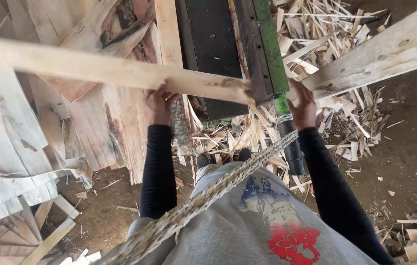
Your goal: Trimming thin strips of wood using a manual guillotine cutter.
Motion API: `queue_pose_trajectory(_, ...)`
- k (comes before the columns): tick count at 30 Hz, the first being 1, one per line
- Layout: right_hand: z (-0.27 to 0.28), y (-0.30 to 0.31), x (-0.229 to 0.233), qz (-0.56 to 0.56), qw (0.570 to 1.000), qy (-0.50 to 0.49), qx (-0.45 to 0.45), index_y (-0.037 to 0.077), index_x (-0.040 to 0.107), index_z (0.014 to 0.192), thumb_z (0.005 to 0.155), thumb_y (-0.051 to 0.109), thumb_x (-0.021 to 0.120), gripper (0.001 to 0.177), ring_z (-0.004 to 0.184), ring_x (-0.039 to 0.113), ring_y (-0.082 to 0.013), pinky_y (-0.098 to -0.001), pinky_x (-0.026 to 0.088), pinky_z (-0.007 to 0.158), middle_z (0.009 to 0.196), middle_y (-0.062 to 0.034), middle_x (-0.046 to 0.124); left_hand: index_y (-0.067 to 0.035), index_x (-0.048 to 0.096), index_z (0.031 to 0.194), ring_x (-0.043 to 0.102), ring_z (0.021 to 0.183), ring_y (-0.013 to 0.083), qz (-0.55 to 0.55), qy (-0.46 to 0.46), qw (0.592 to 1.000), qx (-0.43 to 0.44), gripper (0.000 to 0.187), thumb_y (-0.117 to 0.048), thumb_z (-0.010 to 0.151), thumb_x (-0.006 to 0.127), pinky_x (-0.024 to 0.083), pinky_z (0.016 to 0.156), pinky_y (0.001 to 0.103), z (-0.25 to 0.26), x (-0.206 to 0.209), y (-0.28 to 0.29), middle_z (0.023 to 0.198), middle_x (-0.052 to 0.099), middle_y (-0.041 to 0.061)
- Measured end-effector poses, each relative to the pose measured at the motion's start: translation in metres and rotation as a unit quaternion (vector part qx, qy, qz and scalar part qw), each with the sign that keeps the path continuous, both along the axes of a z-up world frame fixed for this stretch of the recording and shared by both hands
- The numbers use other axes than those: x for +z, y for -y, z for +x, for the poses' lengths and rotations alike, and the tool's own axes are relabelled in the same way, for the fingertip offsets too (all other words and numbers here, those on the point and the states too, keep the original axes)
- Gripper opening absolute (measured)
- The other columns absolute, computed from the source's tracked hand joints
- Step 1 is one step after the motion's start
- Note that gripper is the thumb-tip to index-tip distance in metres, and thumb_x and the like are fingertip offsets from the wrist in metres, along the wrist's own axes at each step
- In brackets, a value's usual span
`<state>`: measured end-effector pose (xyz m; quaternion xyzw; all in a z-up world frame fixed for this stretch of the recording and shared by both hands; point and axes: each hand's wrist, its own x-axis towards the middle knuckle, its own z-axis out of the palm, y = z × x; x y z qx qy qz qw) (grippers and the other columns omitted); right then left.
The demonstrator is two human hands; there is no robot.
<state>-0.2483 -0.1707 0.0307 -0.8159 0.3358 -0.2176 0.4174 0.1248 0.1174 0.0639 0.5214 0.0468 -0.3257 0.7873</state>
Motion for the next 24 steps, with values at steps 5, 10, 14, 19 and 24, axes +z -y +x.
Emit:
queue_pose_trajectory(5,-0.006,-0.049,0.147,0.351,0.93,0.103,-0.042,0.003,0.061,0.149,0.11,0.043,0.054,0.056,0.116,0.061,-0.0273,-0.0389,0.051,0.093,0.133,-0.0201,0.065,-0.002,0.064,0.114,0.076,0.087,0.024,-0.016,-0.014,0.99,0.138,0.023,-0.012,0.095,0.071,0.069,0.073,0.042,-0.018,-0.04,0.017,0.104,0.074,0.014)
queue_pose_trajectory(10,-0.006,-0.099,0.207,0.343,0.908,0.093,0.221,0.005,0.048,0.149,0.087,0.05,0.075,0.081,0.106,0.066,-0.0222,-0.0372,0.059,0.091,0.116,-0.0114,0.062,0.0,0.065,0.113,0.076,0.091,0.0268,0.008,0.012,0.98,0.201,0.025,-0.011,0.092,0.073,0.068,0.076,0.045,-0.014,-0.044,0.045,0.105,0.073,0.015)
queue_pose_trajectory(14,-0.021,-0.111,0.161,-0.12,0.966,-0.068,0.22,0.014,0.052,0.128,0.096,0.025,0.073,0.04,0.096,0.069,-0.0219,-0.0361,0.065,0.082,0.117,-0.0081,0.059,0.002,0.065,0.112,0.076,0.093,0.03,-0.015,-0.007,0.977,0.211,0.024,-0.009,0.092,0.072,0.068,0.075,0.048,-0.004,-0.069,0.069,0.105,0.073,0.016)
queue_pose_trajectory(19,-0.022,-0.115,0.114,0.209,0.95,-0.234,0.003,0.007,0.034,0.148,0.086,0.004,0.064,0.069,0.062,0.069,-0.0203,-0.0353,0.062,0.051,0.094,-0.0137,0.067,0.001,0.065,0.115,0.075,0.087,0.0318,-0.019,-0.076,0.969,0.235,0.025,-0.005,0.091,0.07,0.068,0.073,0.049,0.002,-0.091,0.076,0.103,0.074,0.016)
queue_pose_trajectory(24,-0.011,-0.127,0.097,0.206,0.953,-0.223,-0.024,0.009,0.035,0.146,0.084,0.004,0.064,0.068,0.056,0.067,-0.0217,-0.0371,0.057,0.048,0.075,-0.0127,0.067,0.001,0.065,0.115,0.075,0.086,0.0328,-0.025,-0.11,0.968,0.225,0.024,-0.005,0.092,0.07,0.066,0.072,0.049,0.012,-0.13,0.078,0.101,0.074,0.017)
